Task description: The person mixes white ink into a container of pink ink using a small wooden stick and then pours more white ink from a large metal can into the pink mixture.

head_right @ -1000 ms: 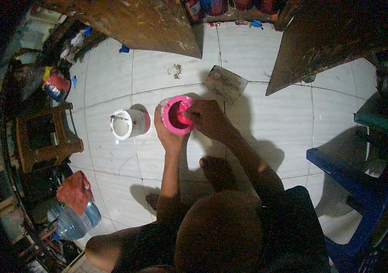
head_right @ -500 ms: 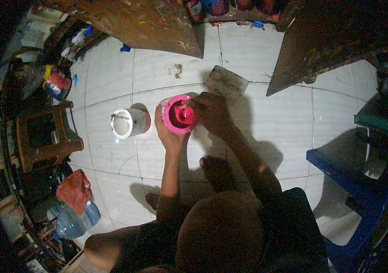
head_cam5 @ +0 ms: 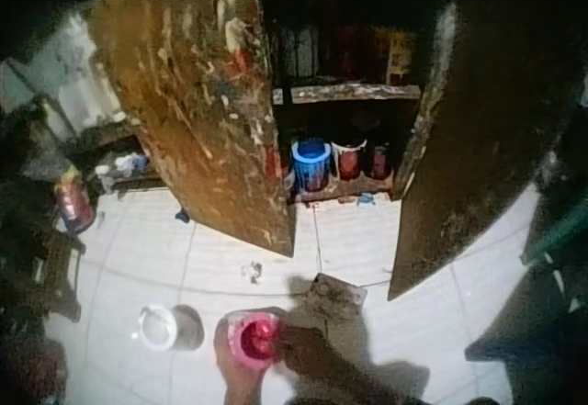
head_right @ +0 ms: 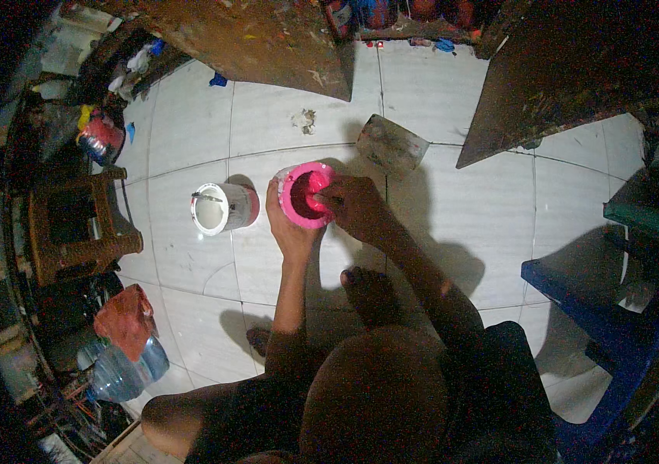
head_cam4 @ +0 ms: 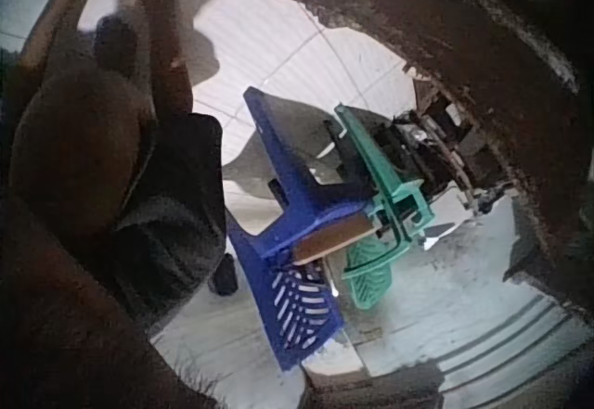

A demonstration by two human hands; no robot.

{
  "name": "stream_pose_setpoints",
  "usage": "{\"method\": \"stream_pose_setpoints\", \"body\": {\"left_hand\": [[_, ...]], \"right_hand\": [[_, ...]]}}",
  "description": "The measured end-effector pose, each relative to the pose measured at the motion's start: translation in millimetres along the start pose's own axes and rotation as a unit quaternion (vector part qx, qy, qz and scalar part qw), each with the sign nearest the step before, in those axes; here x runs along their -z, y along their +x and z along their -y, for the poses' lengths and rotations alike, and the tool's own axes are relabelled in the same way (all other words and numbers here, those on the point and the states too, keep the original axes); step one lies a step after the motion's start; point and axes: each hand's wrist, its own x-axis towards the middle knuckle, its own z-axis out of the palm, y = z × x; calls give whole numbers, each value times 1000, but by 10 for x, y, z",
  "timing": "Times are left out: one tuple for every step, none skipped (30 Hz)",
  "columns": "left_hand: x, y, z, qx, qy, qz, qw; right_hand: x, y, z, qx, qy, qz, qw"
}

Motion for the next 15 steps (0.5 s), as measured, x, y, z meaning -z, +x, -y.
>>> {"method": "stream_pose_setpoints", "body": {"left_hand": [[12, -29, 13, -3, 6, -2, 1000], [23, -54, 28, 3, -3, 0, 1000], [15, -29, 19, 6, -18, 0, 1000], [11, -7, 7, 8, -32, 1, 999], [-8, -2, 2, 20, -31, -2, 999], [-20, -3, 9, 32, -29, -5, 999], [-22, -3, 23, 44, -26, -9, 999], [-7, -7, 44, 30, -20, -8, 999], [-8, -2, 27, 13, -17, -6, 1000], [-8, 7, 8, -3, -15, -4, 1000], [-12, 14, -6, -9, 7, 1, 1000], [4, 7, 9, -12, 32, 5, 999], [10, 7, 23, -15, 57, 10, 998], [4, 8, 32, -6, 30, -4, 1000], [-2, 8, 3, 3, 0, -15, 1000]], "right_hand": [[-21, -25, 8, -3, 37, 13, 999], [-34, -21, -8, 9, -1, 2, 1000], [-11, 23, -23, 23, -44, -13, 999], [5, 51, -29, 37, -86, -28, 995], [11, 45, -21, 36, -68, 10, 997], [5, 35, 12, 36, -46, 49, 997], [-3, 37, 34, 36, -25, 88, 995], [-19, 55, 28, 26, -19, 54, 998], [-5, 78, 15, 16, -16, 19, 1000], [14, 96, 7, 5, -13, -18, 1000], [29, 81, 13, 6, -4, 6, 1000], [18, 55, 66, 8, 7, 33, 999], [10, 46, 94, 9, 18, 60, 998], [2, 82, 49, 16, 8, 33, 999], [16, 130, 1, 20, -4, 5, 1000]]}}
